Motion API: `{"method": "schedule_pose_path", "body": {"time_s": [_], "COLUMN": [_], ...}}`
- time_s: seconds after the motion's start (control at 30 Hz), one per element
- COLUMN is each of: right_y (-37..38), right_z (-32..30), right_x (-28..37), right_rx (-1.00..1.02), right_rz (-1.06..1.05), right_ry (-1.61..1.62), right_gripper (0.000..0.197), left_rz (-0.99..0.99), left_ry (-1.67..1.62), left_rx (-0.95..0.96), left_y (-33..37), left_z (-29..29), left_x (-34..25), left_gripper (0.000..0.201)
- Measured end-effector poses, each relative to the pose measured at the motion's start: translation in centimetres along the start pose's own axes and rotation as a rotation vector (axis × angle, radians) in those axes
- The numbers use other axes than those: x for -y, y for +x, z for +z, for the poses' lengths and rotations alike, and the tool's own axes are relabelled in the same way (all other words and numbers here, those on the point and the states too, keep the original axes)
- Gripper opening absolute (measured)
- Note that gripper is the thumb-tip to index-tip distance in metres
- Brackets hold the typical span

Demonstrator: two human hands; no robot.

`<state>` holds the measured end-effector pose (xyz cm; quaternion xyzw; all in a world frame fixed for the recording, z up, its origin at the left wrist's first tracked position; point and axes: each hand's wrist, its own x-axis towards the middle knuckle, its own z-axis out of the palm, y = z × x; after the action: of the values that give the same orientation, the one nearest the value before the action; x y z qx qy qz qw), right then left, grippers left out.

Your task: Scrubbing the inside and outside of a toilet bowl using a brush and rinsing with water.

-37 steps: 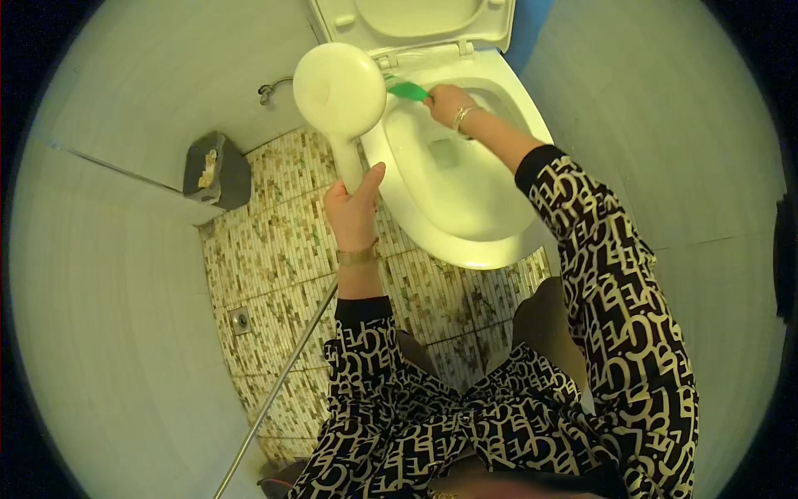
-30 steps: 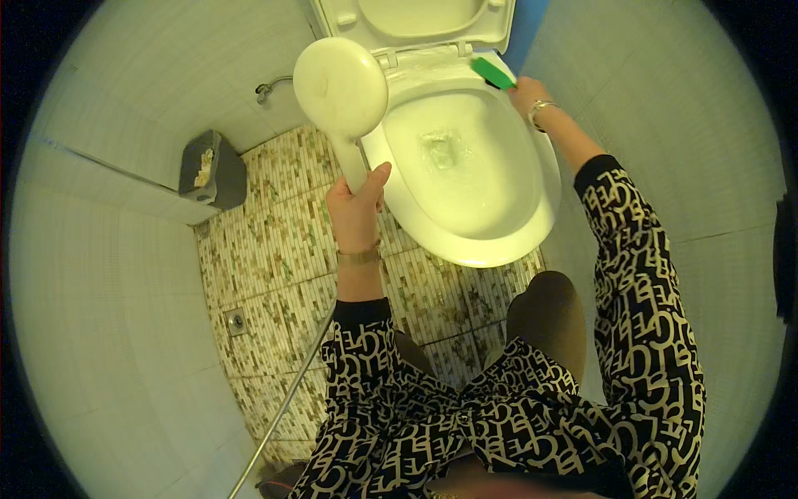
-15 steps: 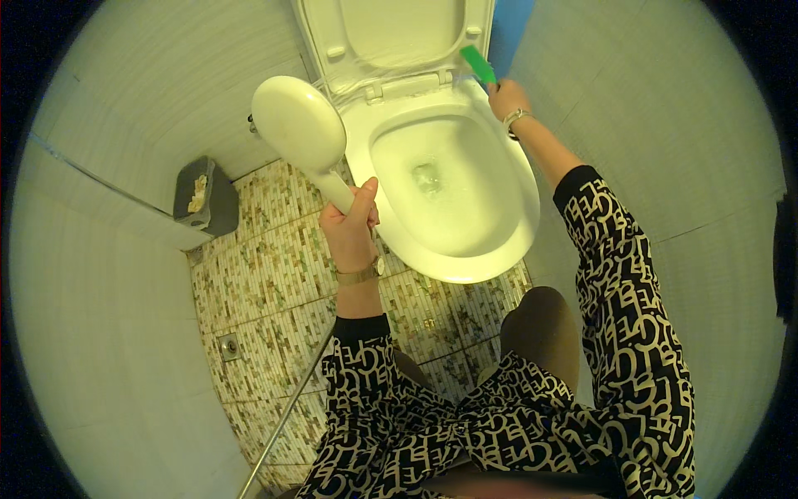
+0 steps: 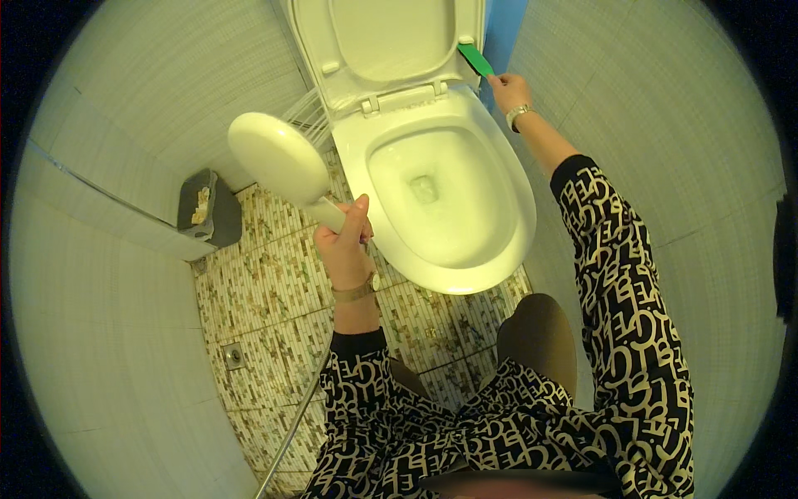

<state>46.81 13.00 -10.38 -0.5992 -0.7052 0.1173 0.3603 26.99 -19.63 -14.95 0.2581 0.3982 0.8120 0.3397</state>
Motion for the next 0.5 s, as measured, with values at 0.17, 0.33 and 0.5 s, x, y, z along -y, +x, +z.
{"method": "schedule_pose_path", "body": {"time_s": [0.17, 0.33, 0.5], "right_y": [-0.6, 2.5, 4.2], "right_z": [-0.7, -2.7, -2.5], "right_x": [-1.4, 4.3, 1.8], "right_rx": [-0.085, -0.169, -0.096], "right_rz": [-0.088, -0.293, -0.391], "right_ry": [-0.003, 0.084, -0.074], "right_gripper": [0.039, 0.041, 0.038], "left_rz": [-0.009, 0.01, -0.015], "left_ry": [-0.061, -0.029, -0.038], "left_rx": [-0.006, 0.002, -0.001], "left_y": [0.3, 0.0, 0.0], "left_z": [0.9, 0.5, 1.3], "left_x": [-0.3, 0.0, -0.1], "left_gripper": [0.023, 0.023, 0.023]}}
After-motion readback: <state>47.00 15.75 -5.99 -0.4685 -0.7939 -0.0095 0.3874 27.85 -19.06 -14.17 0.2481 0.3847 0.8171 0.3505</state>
